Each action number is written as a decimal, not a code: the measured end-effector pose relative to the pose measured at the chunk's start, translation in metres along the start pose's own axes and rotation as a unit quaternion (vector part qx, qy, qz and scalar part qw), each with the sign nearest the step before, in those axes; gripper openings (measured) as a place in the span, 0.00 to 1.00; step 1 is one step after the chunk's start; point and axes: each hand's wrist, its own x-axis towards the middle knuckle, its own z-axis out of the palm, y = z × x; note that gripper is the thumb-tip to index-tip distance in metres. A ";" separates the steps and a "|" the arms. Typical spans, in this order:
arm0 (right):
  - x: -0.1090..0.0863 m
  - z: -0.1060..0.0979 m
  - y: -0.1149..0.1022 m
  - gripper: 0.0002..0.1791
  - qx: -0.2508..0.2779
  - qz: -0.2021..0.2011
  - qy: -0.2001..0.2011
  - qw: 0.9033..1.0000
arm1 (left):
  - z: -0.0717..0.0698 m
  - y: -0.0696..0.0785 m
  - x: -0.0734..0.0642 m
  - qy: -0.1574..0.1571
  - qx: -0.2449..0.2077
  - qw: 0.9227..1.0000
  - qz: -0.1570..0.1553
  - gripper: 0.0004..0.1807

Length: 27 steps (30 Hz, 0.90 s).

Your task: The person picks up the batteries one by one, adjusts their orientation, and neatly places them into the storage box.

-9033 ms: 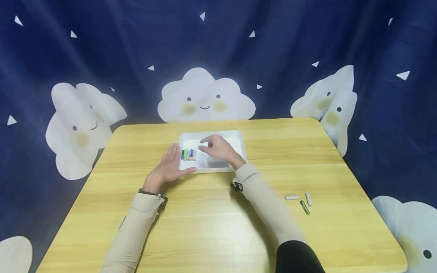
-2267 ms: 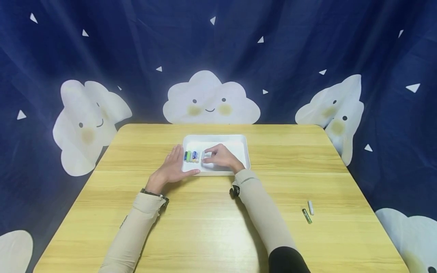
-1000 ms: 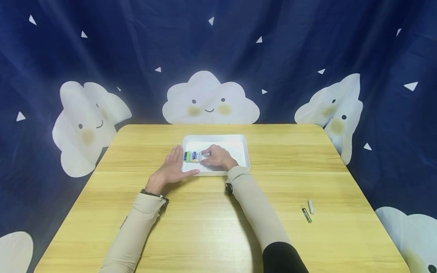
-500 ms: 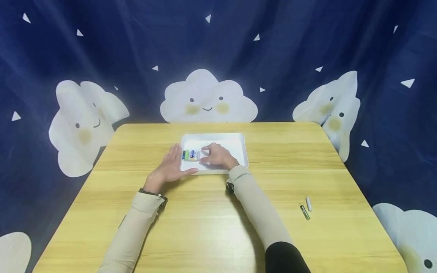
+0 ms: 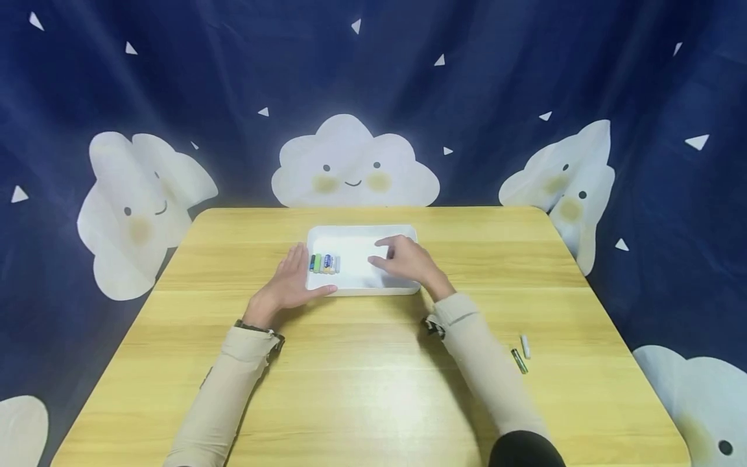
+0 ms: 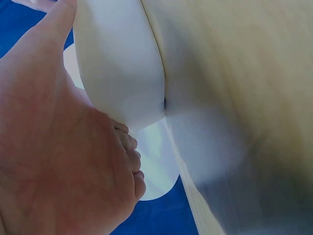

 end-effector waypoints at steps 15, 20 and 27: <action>-0.122 -0.060 0.059 0.19 -0.063 0.089 0.030 0.994 | 0.001 0.001 0.003 -0.005 0.002 1.000 0.000 0.72; -0.157 -0.068 0.068 0.22 -0.085 0.133 0.021 0.987 | 0.000 0.000 0.002 -0.008 0.003 1.000 -0.002 0.72; -0.191 -0.072 0.073 0.28 -0.118 0.186 -0.001 0.975 | 0.000 -0.003 0.001 -0.008 0.000 1.000 -0.004 0.72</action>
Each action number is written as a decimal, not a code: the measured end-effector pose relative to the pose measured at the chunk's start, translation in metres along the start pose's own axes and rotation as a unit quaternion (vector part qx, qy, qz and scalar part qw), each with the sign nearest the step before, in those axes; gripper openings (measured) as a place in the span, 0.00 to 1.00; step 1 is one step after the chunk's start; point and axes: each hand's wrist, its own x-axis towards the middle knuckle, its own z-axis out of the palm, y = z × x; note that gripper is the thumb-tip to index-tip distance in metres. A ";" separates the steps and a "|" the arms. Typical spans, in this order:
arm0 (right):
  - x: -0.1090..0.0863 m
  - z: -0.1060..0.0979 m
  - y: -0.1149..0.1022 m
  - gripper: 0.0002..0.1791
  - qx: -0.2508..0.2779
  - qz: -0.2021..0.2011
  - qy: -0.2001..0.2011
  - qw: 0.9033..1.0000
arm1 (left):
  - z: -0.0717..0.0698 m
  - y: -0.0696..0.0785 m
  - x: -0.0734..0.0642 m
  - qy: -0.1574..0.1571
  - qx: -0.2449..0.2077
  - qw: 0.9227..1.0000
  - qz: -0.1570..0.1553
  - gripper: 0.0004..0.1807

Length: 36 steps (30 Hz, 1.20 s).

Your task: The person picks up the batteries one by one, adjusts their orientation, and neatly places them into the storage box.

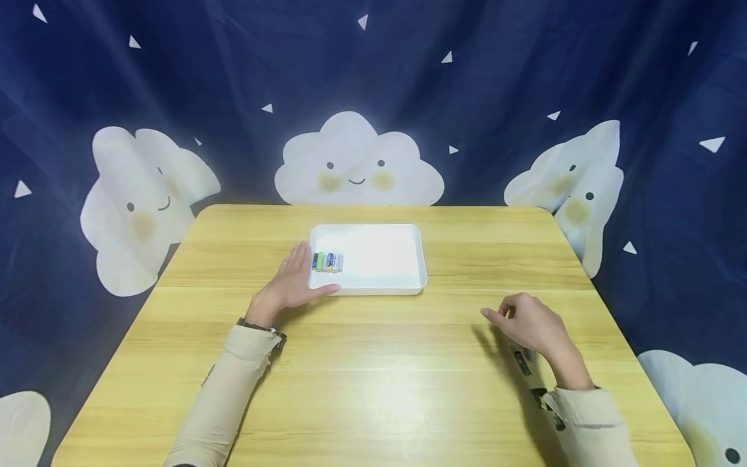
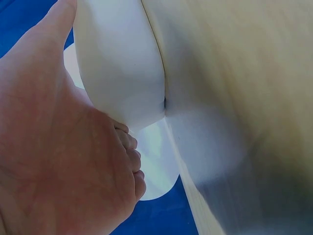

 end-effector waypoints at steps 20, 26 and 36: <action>-0.037 0.010 0.030 0.35 -0.070 0.117 -0.140 0.981 | 0.001 0.001 0.000 -0.004 -0.008 1.000 0.000 0.73; -0.037 0.015 0.027 0.40 -0.071 0.140 -0.169 0.973 | 0.004 -0.004 0.004 -0.003 -0.004 1.000 -0.003 0.74; -0.038 0.025 0.030 0.38 -0.061 0.153 -0.171 0.971 | 0.001 0.002 0.000 0.002 0.002 1.000 -0.004 0.72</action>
